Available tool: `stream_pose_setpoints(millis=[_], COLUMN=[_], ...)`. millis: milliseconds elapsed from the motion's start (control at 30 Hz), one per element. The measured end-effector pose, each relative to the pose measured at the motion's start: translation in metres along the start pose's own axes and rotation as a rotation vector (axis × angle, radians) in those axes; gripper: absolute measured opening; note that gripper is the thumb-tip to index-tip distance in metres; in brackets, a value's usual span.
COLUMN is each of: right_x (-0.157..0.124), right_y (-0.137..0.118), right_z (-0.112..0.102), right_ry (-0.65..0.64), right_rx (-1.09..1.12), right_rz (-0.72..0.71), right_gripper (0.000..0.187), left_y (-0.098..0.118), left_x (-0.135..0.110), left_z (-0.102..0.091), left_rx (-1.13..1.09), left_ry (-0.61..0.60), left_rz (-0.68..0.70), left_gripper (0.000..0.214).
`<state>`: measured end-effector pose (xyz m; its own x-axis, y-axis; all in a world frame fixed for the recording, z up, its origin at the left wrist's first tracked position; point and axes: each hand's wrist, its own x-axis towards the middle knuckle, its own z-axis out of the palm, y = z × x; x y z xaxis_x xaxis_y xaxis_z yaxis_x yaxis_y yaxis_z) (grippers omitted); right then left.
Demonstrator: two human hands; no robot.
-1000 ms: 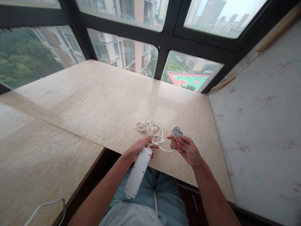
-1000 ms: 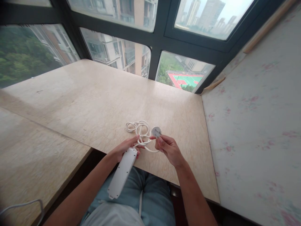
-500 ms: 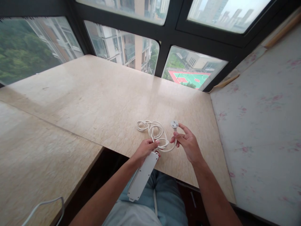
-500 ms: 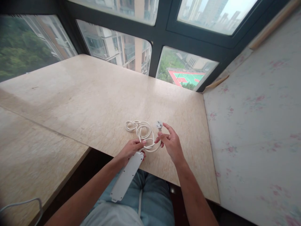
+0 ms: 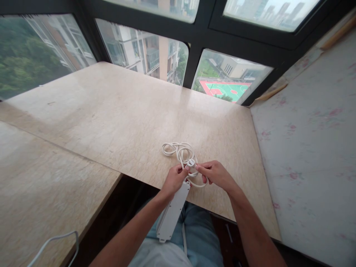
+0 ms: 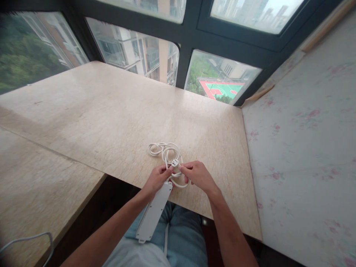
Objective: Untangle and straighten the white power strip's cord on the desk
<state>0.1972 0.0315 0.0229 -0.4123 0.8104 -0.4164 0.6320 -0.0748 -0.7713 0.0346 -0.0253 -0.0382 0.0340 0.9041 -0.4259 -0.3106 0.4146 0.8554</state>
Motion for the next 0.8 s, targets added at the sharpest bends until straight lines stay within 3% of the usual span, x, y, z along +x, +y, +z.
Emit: stream_pose_setpoints(millis=[200,367,800], right_x=[0.002,0.005,0.000], right_y=[-0.004,-0.003,0.009], right_z=[-0.001,0.006,-0.007], right_ry=[0.018,0.055,0.024], right_rx=[-0.113,-0.124,-0.032], right_rz=[-0.174,-0.177,-0.226], right_gripper=[0.037,0.039,0.037], left_y=[0.008,0.008,0.012], left_x=[-0.012,-0.016,-0.023], left_z=[0.003,0.006,0.007], left_rx=[-0.061,-0.102,-0.119], left_ry=[0.025,0.068,0.016], left_rz=[-0.114,-0.098,-0.092], left_gripper=[0.039,0.035,0.044])
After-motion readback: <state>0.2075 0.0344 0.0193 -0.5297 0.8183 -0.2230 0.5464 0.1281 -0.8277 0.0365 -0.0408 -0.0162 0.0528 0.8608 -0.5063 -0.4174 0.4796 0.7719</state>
